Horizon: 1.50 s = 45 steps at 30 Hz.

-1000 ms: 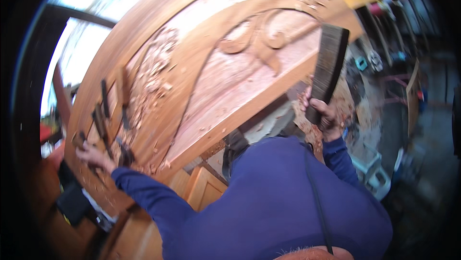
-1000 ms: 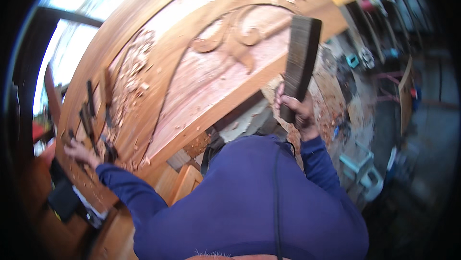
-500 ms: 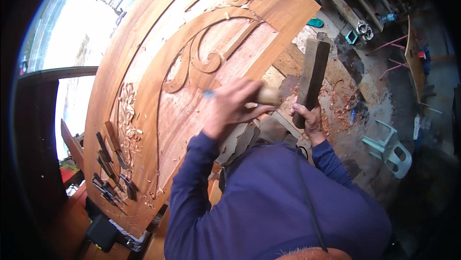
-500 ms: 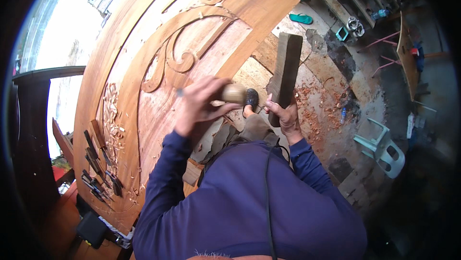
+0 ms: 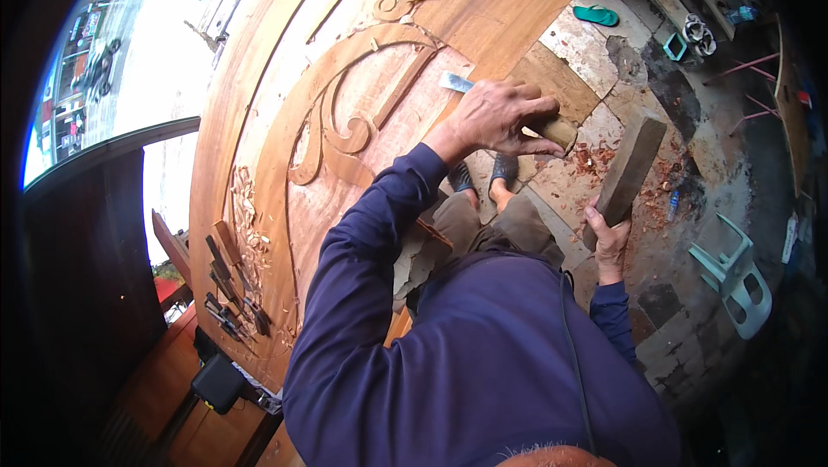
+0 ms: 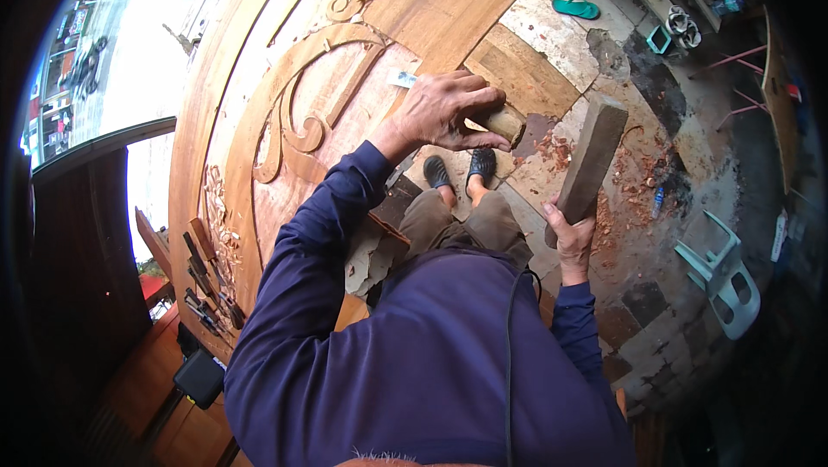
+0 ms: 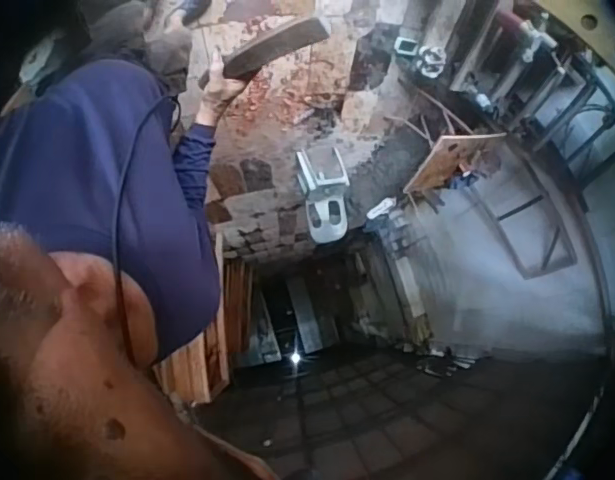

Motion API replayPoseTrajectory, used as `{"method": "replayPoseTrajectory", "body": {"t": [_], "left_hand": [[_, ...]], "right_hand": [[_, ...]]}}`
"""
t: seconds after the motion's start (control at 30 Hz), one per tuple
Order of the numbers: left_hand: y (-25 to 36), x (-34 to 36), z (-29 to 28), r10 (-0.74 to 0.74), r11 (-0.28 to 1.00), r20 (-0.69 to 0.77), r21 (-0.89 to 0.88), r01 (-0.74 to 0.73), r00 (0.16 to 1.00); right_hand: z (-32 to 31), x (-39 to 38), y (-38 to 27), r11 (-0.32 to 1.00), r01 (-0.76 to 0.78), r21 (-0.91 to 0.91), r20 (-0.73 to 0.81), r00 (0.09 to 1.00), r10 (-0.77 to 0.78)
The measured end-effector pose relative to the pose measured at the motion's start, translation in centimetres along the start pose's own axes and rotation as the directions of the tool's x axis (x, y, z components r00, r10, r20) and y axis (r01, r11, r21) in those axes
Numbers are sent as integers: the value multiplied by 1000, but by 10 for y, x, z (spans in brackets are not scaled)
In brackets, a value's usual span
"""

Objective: The person sharpens a small tool on a stone with water, wipes it with a cloth, and then carves decorative patterns into a large wooden door using a chisel and a wooden mallet.

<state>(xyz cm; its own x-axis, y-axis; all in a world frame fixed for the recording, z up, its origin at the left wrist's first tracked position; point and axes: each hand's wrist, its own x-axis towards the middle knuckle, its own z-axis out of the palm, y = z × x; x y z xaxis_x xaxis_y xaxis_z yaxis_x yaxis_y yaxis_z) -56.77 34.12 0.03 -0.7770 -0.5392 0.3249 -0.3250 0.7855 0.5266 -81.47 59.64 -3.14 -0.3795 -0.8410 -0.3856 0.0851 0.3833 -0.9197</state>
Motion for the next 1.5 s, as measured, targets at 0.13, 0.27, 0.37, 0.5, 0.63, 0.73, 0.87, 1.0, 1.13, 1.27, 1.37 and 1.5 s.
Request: {"method": "replayPoseTrajectory", "body": {"t": [0.13, 0.27, 0.37, 0.5, 0.63, 0.73, 0.87, 1.0, 1.13, 1.27, 1.37, 1.5], "left_hand": [[1, 4, -1, -18, 1000, -28, -24, 17, 999], [-2, 4, 3, 14, 999, -92, -31, -17, 996], [-8, 3, -3, 12, 998, -121, -65, -20, 993], [-13, 3, -12, -12, 995, -23, -95, 10, 1000], [-12, -5, -8, 20, 994, 31, -111, -16, 999], [-6, -19, -14, 16, 994, 11, -104, -15, 1000], [2, -50, -24, -84, 988, -30, -130, 80, 996], [-1, -74, -28, -119, 987, -79, -119, 109, 990], [-1, -72, -28, -108, 988, -94, -117, 96, 990], [-4, -70, -27, -101, 987, -98, -137, 87, 990], [-8, -71, -27, -96, 981, -135, -180, 71, 986], [-6, -72, -30, -85, 984, -122, -164, 64, 989]], "right_hand": [[3, 5, -6, 1000, 15, -13, 16, 1000, -15], [18, -5, -8, 1000, -21, -22, 4, 1000, 21], [28, -10, -3, 997, 52, -65, -4, 999, -52], [36, -17, 9, 1000, 7, -14, 35, 999, -6], [54, -24, 2, 998, -32, 53, 0, 999, 32], [57, -27, 2, 998, -22, 51, -6, 1000, 22], [53, -32, 2, 999, 6, -46, -9, 1000, -6], [54, -33, 2, 997, -14, -70, 26, 1000, 16], [64, -30, 4, 1000, 6, -5, 45, 999, -6], [73, -30, -3, 996, 65, 54, 22, 998, -67], [70, -28, -4, 996, 64, 61, -26, 998, -62], [84, -23, -20, 968, 185, 167, -145, 976, -162]]}}
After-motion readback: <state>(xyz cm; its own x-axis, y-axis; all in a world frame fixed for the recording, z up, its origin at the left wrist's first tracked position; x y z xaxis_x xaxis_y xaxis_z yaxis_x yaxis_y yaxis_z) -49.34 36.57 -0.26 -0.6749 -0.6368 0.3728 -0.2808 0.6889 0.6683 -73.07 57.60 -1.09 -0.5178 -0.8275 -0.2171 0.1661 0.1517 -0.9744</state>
